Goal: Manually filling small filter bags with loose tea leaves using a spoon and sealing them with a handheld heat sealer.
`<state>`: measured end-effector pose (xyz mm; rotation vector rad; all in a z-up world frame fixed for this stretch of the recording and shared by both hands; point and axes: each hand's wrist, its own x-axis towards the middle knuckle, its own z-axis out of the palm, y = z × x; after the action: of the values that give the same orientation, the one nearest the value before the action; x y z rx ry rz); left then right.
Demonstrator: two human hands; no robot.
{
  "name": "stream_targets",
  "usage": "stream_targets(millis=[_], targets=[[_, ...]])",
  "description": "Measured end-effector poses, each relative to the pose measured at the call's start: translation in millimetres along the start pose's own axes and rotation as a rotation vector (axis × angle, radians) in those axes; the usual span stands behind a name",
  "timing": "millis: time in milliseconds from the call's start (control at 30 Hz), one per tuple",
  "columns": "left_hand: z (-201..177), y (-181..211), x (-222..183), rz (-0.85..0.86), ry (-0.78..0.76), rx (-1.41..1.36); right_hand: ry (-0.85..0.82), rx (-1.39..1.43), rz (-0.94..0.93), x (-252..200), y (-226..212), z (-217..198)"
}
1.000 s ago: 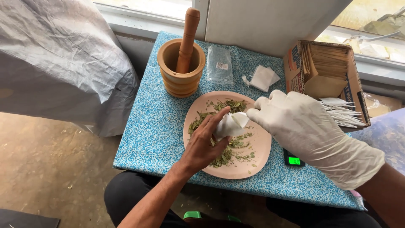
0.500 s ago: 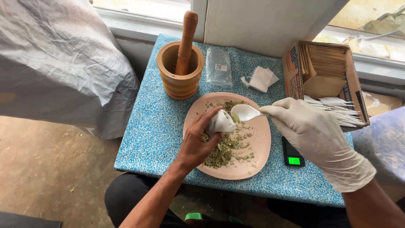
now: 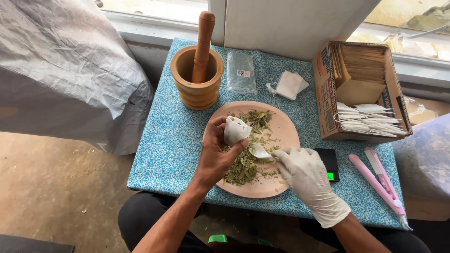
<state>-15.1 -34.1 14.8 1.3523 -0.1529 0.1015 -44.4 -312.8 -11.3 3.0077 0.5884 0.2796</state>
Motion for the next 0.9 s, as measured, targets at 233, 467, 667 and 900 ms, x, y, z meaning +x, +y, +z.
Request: stream_targets(millis=[233,467,667,900], targets=[[7,2,-6,0.050,-0.056,0.128,-0.015,1.022,0.343,37,-37,-112],[16,29,-11,0.057,-0.153,0.167,0.055,1.177,0.450,56,-52,-99],[5,16,-6,0.056,-0.179,0.102,0.171,1.079,0.348,71,-34,-107],[10,13,-2,0.004,-0.066,0.149,0.151,1.085,0.309,77,-31,-97]])
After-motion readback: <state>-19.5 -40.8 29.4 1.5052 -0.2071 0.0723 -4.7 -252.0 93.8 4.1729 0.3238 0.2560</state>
